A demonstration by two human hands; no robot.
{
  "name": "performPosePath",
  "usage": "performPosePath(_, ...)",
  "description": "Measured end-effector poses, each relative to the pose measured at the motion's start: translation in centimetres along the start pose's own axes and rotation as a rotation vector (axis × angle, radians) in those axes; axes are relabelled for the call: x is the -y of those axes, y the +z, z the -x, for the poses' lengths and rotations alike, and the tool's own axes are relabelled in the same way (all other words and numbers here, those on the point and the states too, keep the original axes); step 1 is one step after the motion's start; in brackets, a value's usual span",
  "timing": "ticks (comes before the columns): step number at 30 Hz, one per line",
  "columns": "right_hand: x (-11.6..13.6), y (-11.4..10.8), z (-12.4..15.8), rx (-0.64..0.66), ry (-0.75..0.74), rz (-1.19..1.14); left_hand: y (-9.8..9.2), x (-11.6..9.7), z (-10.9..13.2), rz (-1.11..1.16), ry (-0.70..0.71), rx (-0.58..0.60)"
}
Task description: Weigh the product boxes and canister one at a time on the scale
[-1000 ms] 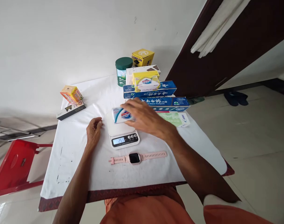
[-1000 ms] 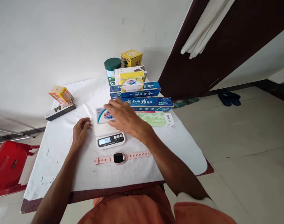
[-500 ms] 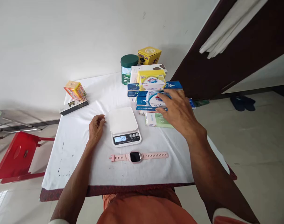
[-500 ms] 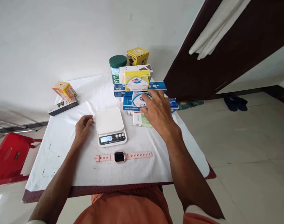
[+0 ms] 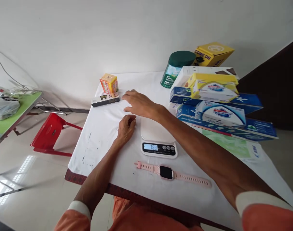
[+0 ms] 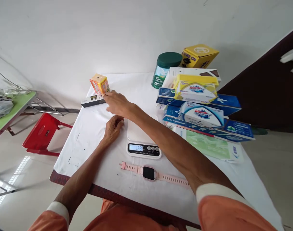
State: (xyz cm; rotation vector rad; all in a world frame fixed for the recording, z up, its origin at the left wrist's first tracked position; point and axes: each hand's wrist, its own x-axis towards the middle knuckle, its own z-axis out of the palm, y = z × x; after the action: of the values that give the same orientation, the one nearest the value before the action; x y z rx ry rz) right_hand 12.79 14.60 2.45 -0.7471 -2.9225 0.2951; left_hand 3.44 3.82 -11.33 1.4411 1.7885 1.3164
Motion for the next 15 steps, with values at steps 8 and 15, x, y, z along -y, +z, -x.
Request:
performPosePath(8, 5.4, 3.3, -11.2, 0.037, -0.037, 0.132, 0.4, 0.6, -0.2, -0.057, 0.015, -0.01)
performPosePath(15, 5.8, 4.3, -12.7, 0.055, 0.012, 0.169, 0.8, 1.0, -0.1, -0.084, 0.003, 0.006)
